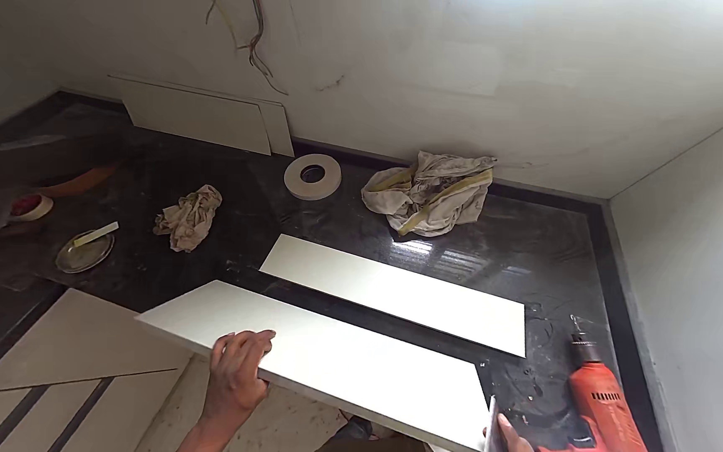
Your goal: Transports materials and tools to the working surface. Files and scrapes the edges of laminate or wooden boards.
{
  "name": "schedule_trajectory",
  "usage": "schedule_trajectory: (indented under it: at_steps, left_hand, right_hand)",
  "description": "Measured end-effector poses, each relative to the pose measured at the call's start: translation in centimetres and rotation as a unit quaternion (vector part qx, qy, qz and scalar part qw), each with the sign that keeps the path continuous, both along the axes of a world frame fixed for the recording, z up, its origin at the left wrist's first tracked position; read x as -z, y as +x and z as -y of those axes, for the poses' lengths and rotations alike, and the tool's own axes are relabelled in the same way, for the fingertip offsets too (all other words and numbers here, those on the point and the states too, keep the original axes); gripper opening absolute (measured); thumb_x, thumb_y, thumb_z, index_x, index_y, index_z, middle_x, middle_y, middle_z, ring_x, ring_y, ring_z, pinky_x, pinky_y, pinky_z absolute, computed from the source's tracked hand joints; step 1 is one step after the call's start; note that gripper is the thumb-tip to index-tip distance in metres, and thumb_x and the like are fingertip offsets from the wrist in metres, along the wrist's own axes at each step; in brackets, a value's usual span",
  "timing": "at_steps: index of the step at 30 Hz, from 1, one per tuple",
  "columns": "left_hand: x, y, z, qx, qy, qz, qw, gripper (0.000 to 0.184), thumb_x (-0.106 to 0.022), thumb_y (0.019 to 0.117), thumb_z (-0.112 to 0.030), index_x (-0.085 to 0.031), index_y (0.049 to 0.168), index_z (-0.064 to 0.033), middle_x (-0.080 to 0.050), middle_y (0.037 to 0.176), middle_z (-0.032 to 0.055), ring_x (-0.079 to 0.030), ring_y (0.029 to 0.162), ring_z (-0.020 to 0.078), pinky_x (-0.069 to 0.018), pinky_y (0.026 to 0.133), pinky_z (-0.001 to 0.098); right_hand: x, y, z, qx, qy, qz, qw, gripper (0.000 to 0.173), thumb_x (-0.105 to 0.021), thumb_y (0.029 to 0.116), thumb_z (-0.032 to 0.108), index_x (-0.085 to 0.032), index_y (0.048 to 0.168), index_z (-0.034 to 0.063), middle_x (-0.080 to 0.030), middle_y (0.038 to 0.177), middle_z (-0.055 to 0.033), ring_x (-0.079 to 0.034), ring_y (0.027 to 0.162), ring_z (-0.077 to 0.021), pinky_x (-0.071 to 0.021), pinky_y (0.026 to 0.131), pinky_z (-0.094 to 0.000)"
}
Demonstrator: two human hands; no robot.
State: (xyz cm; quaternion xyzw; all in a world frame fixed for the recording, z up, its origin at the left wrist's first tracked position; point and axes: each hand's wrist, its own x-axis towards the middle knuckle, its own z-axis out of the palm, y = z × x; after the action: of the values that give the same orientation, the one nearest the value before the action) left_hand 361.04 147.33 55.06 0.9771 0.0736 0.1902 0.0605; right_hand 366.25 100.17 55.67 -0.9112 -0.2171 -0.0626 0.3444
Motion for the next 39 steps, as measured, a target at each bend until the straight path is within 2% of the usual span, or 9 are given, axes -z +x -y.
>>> schedule_trajectory:
  at_steps: [3,7,11,15,22,26,30,36,39]
  left_hand:
    - [0.1,-0.1,0.6,0.04,0.031,-0.138,0.989,0.061,-0.077,0.0529,0.007,-0.073,0.11,-0.0118,-0.07,0.129,0.004,-0.068,0.1,0.0344,-0.0536,0.09,0.0522]
    - [0.9,0.7,0.5,0.089,0.088,-0.252,0.96,0.089,-0.092,0.0458,-0.003,-0.065,0.129,-0.0142,-0.054,0.152,0.0048,-0.067,0.099,0.0362,-0.052,0.083,0.0519]
    - [1.3,2.1,0.0,0.145,0.062,-0.308,0.938,0.112,-0.095,0.0443,-0.008,-0.053,0.148,-0.0149,-0.04,0.162,0.0104,-0.061,0.115,0.043,-0.0478,0.094,0.0587]
    - [1.9,3.5,0.1,0.157,0.045,-0.339,0.927,0.119,-0.096,0.0442,-0.007,-0.046,0.152,-0.0117,-0.03,0.167,0.0164,-0.036,0.146,0.0487,-0.0385,0.108,0.0688]
    - [2.6,5.1,-0.7,0.145,0.057,-0.354,0.922,0.116,-0.092,0.0502,-0.002,-0.043,0.155,-0.0128,-0.025,0.17,0.0102,-0.026,0.153,0.0426,-0.0354,0.111,0.0693]
    - [2.1,4.7,-2.2,0.182,0.016,-0.282,0.942,0.108,-0.089,0.0442,0.002,-0.055,0.146,-0.0141,-0.046,0.158,0.0114,-0.041,0.146,0.0429,-0.0408,0.108,0.0691]
    - [-0.8,5.1,-4.2,0.202,-0.04,-0.238,0.949,0.074,-0.074,0.057,0.001,-0.071,0.129,-0.0157,-0.065,0.139,0.005,-0.058,0.133,0.031,-0.0471,0.11,0.053]
    - [-8.2,9.6,-7.3,0.179,-0.026,-0.336,0.924,0.048,-0.066,0.0801,0.006,-0.078,0.117,-0.0224,-0.077,0.113,-0.0008,-0.07,0.113,0.0232,-0.0346,0.119,0.0584]
    - [-9.3,11.4,-8.5,0.128,-0.025,-0.404,0.905,0.037,-0.063,0.0865,0.004,-0.079,0.11,-0.0197,-0.076,0.108,0.0014,-0.066,0.112,0.0239,-0.0429,0.112,0.0494]
  right_hand:
    - [2.1,-0.2,0.4,-0.005,-0.045,0.037,0.998,0.044,-0.07,0.094,0.021,-0.062,0.131,-0.0027,-0.071,0.115,-0.0214,-0.074,0.09,-0.023,-0.0613,0.075,-0.0335]
    - [5.1,0.0,1.0,0.002,-0.068,0.086,0.994,0.036,-0.064,0.0972,0.018,-0.064,0.131,0.0071,-0.071,0.118,-0.0153,-0.074,0.083,-0.0179,-0.0607,0.066,-0.0289]
    - [6.3,1.2,1.0,0.001,-0.087,0.113,0.99,0.036,-0.059,0.0992,0.018,-0.063,0.134,0.0111,-0.071,0.12,-0.0111,-0.074,0.08,-0.0164,-0.0603,0.063,-0.028]
    - [6.8,1.9,0.8,0.007,-0.102,0.103,0.989,0.042,-0.064,0.0944,0.014,-0.064,0.137,0.0129,-0.07,0.122,-0.0091,-0.072,0.07,-0.0175,-0.0593,0.056,-0.0307]
    - [5.3,1.0,-0.3,0.063,-0.076,-0.113,0.989,0.085,-0.086,0.071,0.007,-0.054,0.149,0.0148,-0.051,0.152,-0.0168,-0.075,0.073,-0.0304,-0.0614,0.055,-0.0477]
    - [5.8,-0.3,-0.6,0.12,-0.009,-0.08,0.99,0.078,-0.083,0.0721,0.003,-0.055,0.145,0.0038,-0.057,0.147,-0.0167,-0.072,0.11,-0.0303,-0.0636,0.077,-0.0467]
    - [3.9,0.6,-1.1,0.157,0.109,-0.106,0.976,0.071,-0.072,0.0824,0.01,-0.049,0.148,-0.0045,-0.059,0.145,-0.0162,-0.062,0.129,-0.024,-0.0537,0.105,-0.0408]
    - [-0.9,4.2,-2.6,0.078,0.185,-0.109,0.973,0.068,-0.072,0.0882,0.015,-0.045,0.146,-0.0102,-0.073,0.114,-0.0095,-0.067,0.084,-0.0068,-0.0569,0.067,-0.0241]
    - [-2.1,5.5,-3.9,-0.027,0.18,-0.165,0.969,0.076,-0.074,0.0877,0.011,-0.038,0.152,-0.0082,-0.069,0.131,-0.0093,-0.066,0.118,-0.0142,-0.0563,0.1,-0.0339]
